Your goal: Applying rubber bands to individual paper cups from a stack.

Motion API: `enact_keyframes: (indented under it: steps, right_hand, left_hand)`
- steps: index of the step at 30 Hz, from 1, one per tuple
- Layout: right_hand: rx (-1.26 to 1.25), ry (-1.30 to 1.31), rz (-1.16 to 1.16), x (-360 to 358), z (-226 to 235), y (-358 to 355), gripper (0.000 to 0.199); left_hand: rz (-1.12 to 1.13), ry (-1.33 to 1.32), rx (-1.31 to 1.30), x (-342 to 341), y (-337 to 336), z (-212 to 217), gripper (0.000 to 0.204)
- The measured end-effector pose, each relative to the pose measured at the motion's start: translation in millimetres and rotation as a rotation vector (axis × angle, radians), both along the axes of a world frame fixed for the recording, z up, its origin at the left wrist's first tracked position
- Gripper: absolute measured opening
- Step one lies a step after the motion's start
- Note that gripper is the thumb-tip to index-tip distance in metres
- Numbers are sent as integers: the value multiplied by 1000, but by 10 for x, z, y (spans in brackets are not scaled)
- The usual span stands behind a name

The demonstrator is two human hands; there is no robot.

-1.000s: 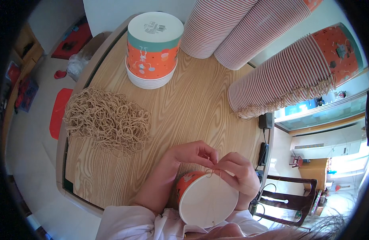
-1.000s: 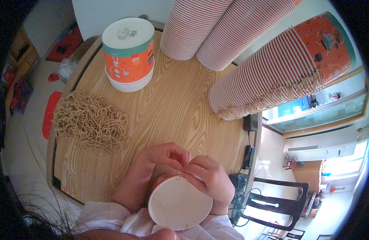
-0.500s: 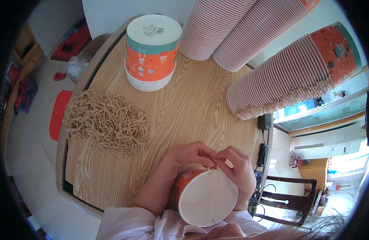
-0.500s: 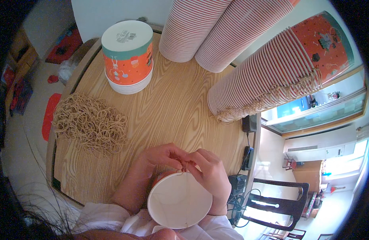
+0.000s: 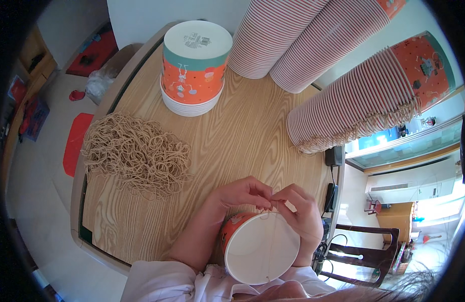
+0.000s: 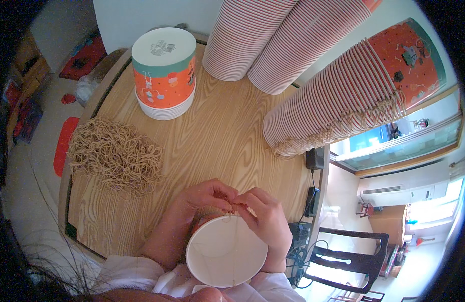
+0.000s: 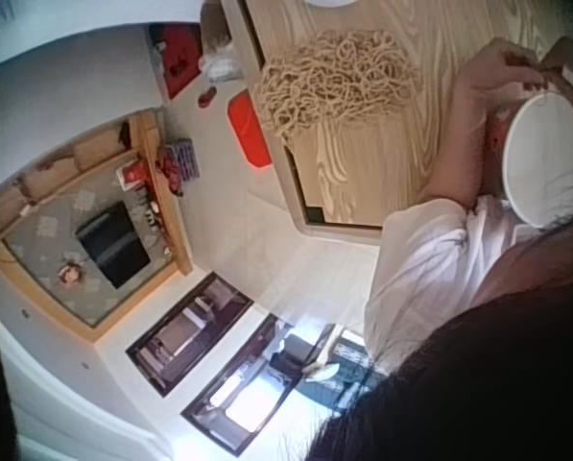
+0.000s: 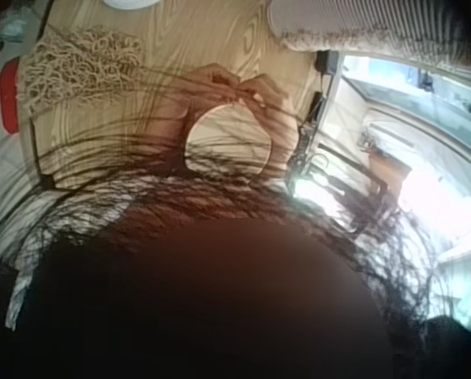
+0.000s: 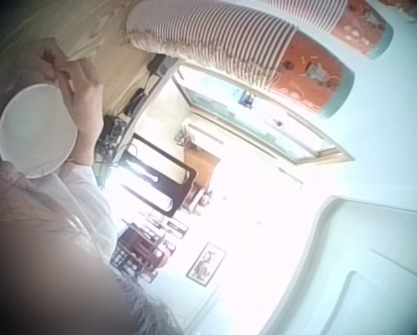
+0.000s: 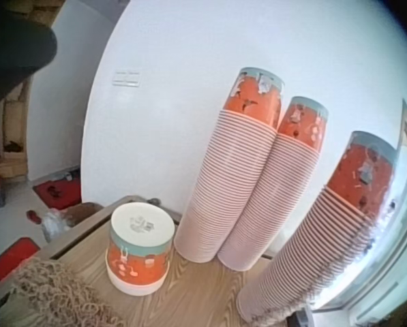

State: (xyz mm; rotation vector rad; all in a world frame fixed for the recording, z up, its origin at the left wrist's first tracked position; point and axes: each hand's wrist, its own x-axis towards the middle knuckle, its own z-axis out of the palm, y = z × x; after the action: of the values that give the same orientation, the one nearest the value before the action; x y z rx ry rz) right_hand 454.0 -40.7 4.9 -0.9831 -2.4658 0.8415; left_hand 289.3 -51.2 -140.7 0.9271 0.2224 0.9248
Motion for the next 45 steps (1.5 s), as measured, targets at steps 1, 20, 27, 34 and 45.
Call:
enact_keyframes:
  steps: [1, 20, 27, 34, 45]
  right_hand:
    - [-8, -11, 9, 6, 2, 3, 15]
    - [12, 43, -4, 48, 13, -9, 12]
    - [13, 3, -22, 31, 33, -22, 12]
    - [8, -4, -16, 32, 32, -20, 11]
    - [6, 23, -15, 77, 64, -32, 12]
  left_hand:
    - [1, 0, 0, 3, -1, -6, 8]
    - [-26, -13, 130, -77, -12, 10, 9]
    - [32, -42, 208, -34, -6, -73, 7]
    - [11, -48, 161, -47, -2, -50, 5]
    - [-44, -51, 242, -87, -13, -7, 7]
